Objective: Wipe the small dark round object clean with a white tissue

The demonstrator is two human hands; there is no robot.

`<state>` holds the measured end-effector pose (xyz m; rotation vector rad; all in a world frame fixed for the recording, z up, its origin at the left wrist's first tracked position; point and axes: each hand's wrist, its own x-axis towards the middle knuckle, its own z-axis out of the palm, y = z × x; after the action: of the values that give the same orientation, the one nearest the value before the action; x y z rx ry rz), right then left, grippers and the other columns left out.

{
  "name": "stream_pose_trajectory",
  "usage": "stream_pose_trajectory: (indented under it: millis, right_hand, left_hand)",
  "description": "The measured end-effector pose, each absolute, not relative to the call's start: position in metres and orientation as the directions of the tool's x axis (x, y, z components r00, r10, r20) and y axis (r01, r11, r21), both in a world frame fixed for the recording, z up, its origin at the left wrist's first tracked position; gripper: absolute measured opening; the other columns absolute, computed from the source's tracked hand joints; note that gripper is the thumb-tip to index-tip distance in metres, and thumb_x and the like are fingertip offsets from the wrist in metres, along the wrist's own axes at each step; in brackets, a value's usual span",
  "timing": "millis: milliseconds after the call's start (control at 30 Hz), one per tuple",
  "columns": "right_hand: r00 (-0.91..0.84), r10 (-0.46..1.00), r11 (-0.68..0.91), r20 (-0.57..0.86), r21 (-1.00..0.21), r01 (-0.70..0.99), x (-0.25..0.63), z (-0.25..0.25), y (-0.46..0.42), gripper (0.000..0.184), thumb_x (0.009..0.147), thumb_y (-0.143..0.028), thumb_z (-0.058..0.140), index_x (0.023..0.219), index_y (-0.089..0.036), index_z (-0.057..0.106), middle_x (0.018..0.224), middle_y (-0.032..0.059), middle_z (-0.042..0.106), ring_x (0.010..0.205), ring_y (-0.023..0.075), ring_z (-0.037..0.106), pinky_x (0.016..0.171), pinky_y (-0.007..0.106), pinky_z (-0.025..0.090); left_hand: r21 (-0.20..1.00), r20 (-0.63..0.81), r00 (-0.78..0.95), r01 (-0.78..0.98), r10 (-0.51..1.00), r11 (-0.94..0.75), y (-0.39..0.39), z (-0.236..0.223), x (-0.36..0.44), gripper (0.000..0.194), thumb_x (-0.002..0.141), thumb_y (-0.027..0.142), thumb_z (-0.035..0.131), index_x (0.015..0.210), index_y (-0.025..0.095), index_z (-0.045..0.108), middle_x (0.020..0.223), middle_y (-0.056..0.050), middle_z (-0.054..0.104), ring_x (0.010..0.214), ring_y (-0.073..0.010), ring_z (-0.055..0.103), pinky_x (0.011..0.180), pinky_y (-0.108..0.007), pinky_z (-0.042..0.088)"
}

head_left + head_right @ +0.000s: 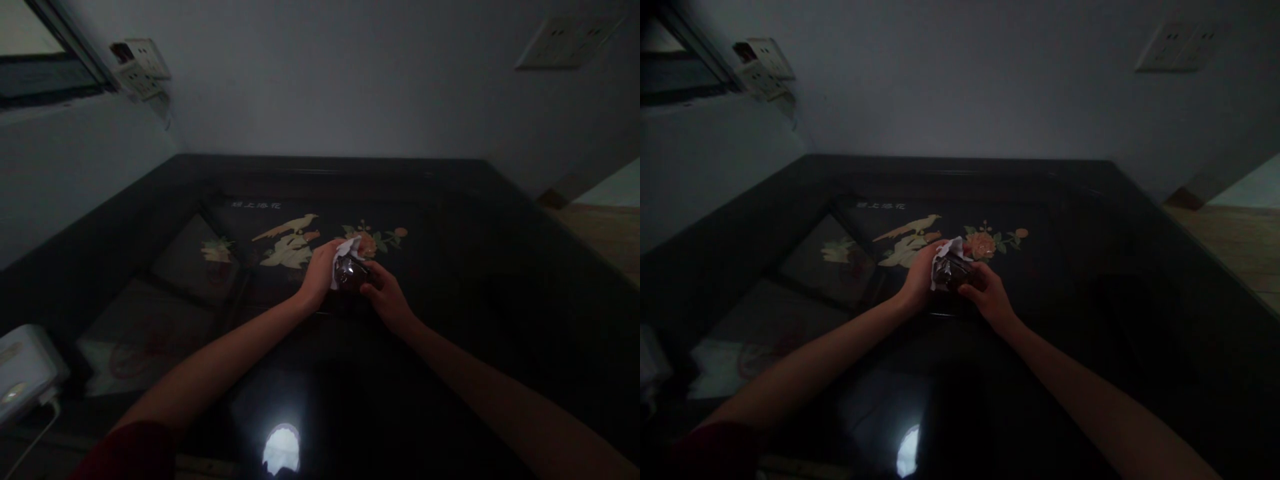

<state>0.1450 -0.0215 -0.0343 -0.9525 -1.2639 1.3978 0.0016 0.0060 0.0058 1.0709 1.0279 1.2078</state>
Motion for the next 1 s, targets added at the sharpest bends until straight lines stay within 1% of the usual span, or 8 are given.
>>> stream_pose_trajectory:
  millis: [133,267,467,567,667,767,900,1000]
  right_hand:
    - [-0.209,0.975,0.045,0.080,-0.985,-0.165,0.147,-0.034,-0.021,0.055,0.057,-0.054,0.081,0.096,-0.023,0.060,0.091,0.0033,0.070,0.086,0.0235,0.066,0.080,0.037,0.052]
    - [-0.180,0.981,0.048,0.074,-0.988,-0.144,0.146,-0.036,-0.020,0.052,0.057,-0.050,0.082,0.094,-0.023,0.059,0.087,0.0016,0.068,0.082,0.0219,0.065,0.077,0.036,0.053]
    - [-0.157,0.986,0.043,0.063,-0.990,-0.132,0.145,-0.033,-0.022,0.046,0.057,-0.043,0.084,0.088,-0.021,0.057,0.084,0.0010,0.067,0.080,0.0207,0.064,0.077,0.036,0.052]
    - [-0.147,0.987,0.044,0.061,-0.992,-0.115,0.145,-0.032,-0.022,0.045,0.055,-0.041,0.085,0.085,-0.021,0.058,0.084,0.0012,0.068,0.077,0.0197,0.063,0.075,0.035,0.053]
    - [-0.152,0.986,0.055,0.070,-0.993,-0.105,0.145,-0.034,-0.021,0.044,0.057,-0.042,0.084,0.086,-0.021,0.059,0.085,0.0020,0.069,0.079,0.0203,0.064,0.076,0.035,0.053]
    - [-0.153,0.985,0.062,0.083,-0.988,-0.139,0.145,-0.035,-0.021,0.044,0.059,-0.043,0.082,0.090,-0.021,0.060,0.089,0.0027,0.070,0.084,0.0217,0.065,0.079,0.037,0.053]
    - [-0.158,0.985,0.040,0.067,-0.985,-0.168,0.145,-0.034,-0.022,0.045,0.059,-0.039,0.082,0.095,-0.023,0.061,0.091,0.0018,0.070,0.087,0.0220,0.067,0.082,0.037,0.053]
    - [-0.170,0.984,0.032,0.058,-0.988,-0.153,0.146,-0.033,-0.023,0.039,0.061,-0.038,0.081,0.092,-0.023,0.063,0.089,0.0011,0.070,0.086,0.0212,0.067,0.084,0.037,0.053]
  left_hand:
    - [0.961,0.256,0.139,0.069,0.957,-0.267,-0.003,0.019,0.000,0.032,0.087,0.029,0.040,0.085,0.017,0.070,0.087,-0.006,0.069,0.085,-0.0195,0.061,0.083,-0.031,0.045]
    - [0.785,0.454,0.291,0.315,0.842,-0.533,-0.006,0.023,-0.003,0.031,0.089,0.028,0.040,0.087,0.019,0.071,0.092,-0.008,0.069,0.094,-0.0222,0.060,0.090,-0.034,0.042]
    - [0.512,0.498,0.510,0.480,0.702,-0.712,-0.007,0.025,-0.005,0.032,0.088,0.023,0.038,0.097,0.019,0.069,0.101,-0.011,0.068,0.096,-0.0235,0.058,0.093,-0.038,0.041]
    - [0.455,0.481,0.559,0.500,0.676,-0.737,-0.007,0.028,-0.005,0.033,0.088,0.022,0.037,0.097,0.017,0.068,0.101,-0.013,0.068,0.097,-0.0244,0.058,0.096,-0.040,0.039]
    - [0.473,0.471,0.548,0.503,0.691,-0.723,-0.007,0.028,-0.005,0.032,0.088,0.023,0.037,0.095,0.018,0.068,0.100,-0.012,0.068,0.096,-0.0238,0.058,0.095,-0.040,0.040]
    - [0.554,0.489,0.480,0.473,0.728,-0.685,-0.007,0.025,-0.005,0.031,0.089,0.025,0.037,0.090,0.019,0.068,0.097,-0.010,0.068,0.095,-0.0225,0.058,0.092,-0.037,0.041]
    - [0.782,0.457,0.293,0.319,0.840,-0.536,-0.006,0.019,-0.004,0.032,0.089,0.033,0.039,0.077,0.019,0.065,0.087,-0.008,0.066,0.089,-0.0212,0.057,0.085,-0.034,0.042]
    - [0.942,0.306,0.149,0.095,0.940,-0.321,-0.002,0.013,-0.002,0.033,0.086,0.040,0.044,0.073,0.018,0.064,0.078,-0.006,0.064,0.075,-0.0184,0.056,0.073,-0.030,0.043]
